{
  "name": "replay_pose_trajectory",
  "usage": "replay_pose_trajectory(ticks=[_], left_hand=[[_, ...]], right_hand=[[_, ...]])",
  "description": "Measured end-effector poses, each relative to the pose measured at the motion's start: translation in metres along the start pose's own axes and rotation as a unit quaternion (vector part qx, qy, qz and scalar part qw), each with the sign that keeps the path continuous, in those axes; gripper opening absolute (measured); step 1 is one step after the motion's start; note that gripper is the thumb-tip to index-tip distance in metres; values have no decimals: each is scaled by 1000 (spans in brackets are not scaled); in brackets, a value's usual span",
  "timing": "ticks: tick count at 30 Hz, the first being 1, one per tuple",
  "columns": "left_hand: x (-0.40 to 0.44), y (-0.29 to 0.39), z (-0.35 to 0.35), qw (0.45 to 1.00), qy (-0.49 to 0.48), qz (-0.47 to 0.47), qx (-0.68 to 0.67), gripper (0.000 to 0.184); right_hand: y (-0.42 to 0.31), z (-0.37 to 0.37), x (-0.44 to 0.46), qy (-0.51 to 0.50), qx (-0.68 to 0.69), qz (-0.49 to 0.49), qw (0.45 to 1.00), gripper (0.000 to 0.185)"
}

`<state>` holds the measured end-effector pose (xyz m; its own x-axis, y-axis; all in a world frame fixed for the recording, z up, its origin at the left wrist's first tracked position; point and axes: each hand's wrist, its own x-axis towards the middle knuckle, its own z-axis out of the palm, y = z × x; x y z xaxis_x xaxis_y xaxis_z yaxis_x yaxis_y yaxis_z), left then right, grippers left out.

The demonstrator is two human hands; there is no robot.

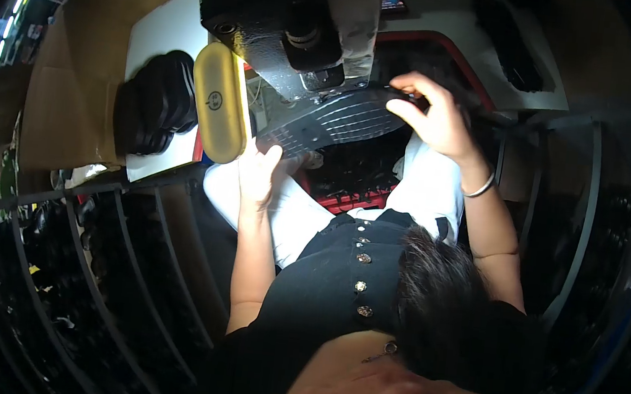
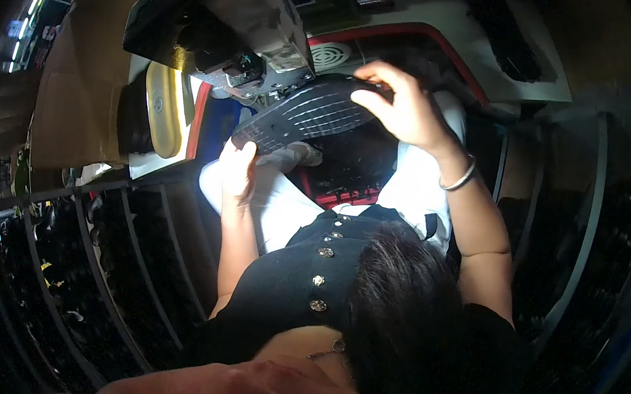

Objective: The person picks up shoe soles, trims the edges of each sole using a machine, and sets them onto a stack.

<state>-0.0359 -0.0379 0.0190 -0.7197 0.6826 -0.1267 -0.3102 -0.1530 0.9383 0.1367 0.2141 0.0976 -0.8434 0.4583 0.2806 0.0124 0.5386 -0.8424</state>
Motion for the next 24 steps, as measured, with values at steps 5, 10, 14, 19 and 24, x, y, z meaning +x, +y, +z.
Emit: replay_pose_trajectory(ticks=[5,10,14,19,24], left_hand=[[-2,-5,-39,991,-85,-99,-18,36],[27,16,0,957,-207,-92,179,33],[34,48,74,940,-160,58,295,33],[32,21,85,969,-49,119,212,37],[25,-2,83,987,38,106,114,35]], right_hand=[[-5,33,15,-22,28,-47,998,30],[-6,50,33,-127,-36,-63,989,35],[-14,53,37,-137,-15,-43,989,32],[10,76,7,62,259,-78,961,30],[121,86,-97,-178,286,238,911,29]])
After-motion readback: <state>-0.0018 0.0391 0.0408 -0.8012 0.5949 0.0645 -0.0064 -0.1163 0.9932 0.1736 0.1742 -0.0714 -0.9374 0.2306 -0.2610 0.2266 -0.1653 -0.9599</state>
